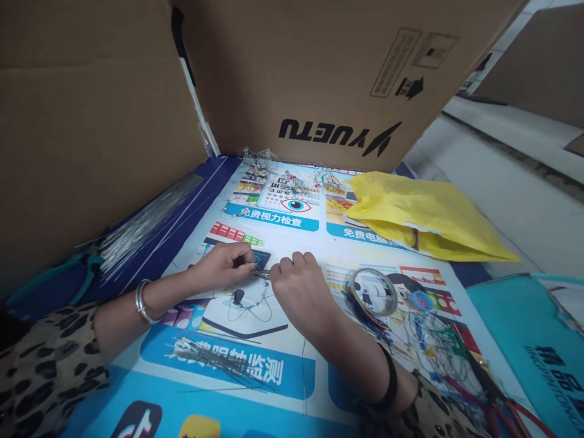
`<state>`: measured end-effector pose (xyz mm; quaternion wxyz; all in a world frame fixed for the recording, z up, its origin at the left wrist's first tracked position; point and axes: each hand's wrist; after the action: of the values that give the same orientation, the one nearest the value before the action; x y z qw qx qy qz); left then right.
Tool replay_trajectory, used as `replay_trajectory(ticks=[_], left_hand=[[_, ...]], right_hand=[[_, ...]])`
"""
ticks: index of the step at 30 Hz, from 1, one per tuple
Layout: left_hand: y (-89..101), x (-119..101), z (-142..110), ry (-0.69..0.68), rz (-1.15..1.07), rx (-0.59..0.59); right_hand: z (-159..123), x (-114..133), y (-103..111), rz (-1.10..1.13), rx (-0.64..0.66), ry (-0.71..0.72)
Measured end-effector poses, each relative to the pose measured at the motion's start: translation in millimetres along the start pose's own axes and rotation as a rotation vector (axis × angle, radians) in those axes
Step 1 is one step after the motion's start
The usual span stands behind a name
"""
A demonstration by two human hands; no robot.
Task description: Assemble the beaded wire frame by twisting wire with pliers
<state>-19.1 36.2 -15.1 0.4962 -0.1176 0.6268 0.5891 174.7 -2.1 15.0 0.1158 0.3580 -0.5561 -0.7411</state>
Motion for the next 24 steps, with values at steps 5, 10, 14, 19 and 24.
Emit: replay_trajectory(ticks=[5,10,14,19,24], left_hand=[[0.8,-2.6,0.8,0.014,0.011,-0.006],[0.9,-3.5,0.9,0.025,0.008,-0.008],[0.8,-3.4,0.1,0.028,0.004,-0.005],[0.4,-2.4,0.8,0.030,0.004,-0.011],[-0.1,-1.0,1.3,0.025,0.005,-0.015]], right_hand=[[0.6,1.7,-0.6,-0.019,0.002,0.004],[1.1,2.0,-1.9,-0.023,0.001,0.009],[1.3,2.2,-3.5,-0.016,0.011,0.010],[1.6,1.6,-6.2,-0.006,0.010,0.007],[1.2,0.7,-8.4,0.011,-0.004,-0.008]])
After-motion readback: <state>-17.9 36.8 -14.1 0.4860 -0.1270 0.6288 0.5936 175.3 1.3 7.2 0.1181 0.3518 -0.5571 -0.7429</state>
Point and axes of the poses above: each hand's wrist, its own z-axis towards the middle knuckle, its own y-axis out of the back of the hand, x = y × z, and after that the axes turned 7 degrees about -z, right-handed
